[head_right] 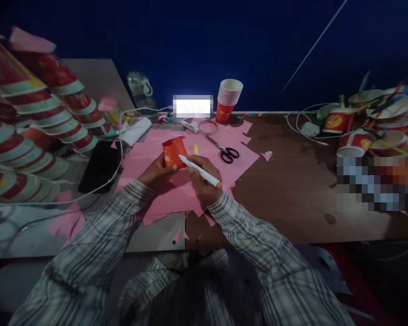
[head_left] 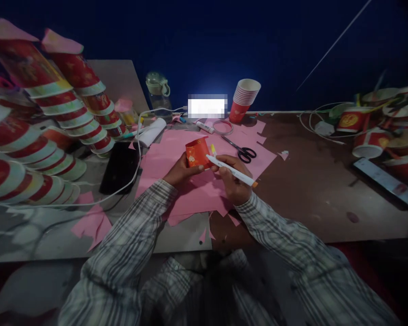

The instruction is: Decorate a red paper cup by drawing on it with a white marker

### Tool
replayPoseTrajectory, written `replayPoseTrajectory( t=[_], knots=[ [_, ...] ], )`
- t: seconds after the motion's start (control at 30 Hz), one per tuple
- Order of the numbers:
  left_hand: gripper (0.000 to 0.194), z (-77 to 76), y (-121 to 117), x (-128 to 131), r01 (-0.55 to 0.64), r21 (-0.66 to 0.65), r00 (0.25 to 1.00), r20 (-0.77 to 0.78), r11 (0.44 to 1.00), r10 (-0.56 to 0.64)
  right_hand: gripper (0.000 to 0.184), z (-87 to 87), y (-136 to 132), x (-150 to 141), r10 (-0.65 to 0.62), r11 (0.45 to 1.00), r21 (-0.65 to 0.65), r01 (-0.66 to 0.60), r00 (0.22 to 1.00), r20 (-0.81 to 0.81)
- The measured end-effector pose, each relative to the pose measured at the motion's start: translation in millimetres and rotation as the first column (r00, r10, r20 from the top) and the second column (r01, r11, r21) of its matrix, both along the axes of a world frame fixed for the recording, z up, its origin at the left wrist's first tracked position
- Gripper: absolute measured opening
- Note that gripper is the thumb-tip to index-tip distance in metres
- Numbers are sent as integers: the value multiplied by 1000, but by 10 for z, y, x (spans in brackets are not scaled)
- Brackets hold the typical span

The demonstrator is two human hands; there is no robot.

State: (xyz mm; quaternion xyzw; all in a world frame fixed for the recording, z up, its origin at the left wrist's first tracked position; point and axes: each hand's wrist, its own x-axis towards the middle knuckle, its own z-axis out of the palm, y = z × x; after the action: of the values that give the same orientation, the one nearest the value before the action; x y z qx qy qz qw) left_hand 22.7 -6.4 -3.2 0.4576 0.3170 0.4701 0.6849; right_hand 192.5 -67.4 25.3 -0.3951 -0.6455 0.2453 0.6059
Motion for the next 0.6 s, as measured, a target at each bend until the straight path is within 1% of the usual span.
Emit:
replayPoseTrajectory(
  t=[0.1, 0.23, 0.47, 0.6],
  knots=[
    [74, -38, 15, -8, -6, 12, 1000, -28, 1000, 6, 32, -10, 8, -12, 0, 1000, -24, -1, 999, -43],
    [77, -53, 20, -15, -4, -1, 999, -34, 1000, 4, 30, -19, 10, -12, -29, 999, -14, 29, 1000, -8],
    [76, -52, 41, -30, 45, 2, 998, -45, 999, -45, 26, -53, 39, -5, -41, 999, 27, 40, 999, 22],
    [76, -23, 22, -48, 59, 22, 996, -67, 998, -57, 27, -45, 36, -1, -41, 999, 12, 41, 998, 43]
  ],
)
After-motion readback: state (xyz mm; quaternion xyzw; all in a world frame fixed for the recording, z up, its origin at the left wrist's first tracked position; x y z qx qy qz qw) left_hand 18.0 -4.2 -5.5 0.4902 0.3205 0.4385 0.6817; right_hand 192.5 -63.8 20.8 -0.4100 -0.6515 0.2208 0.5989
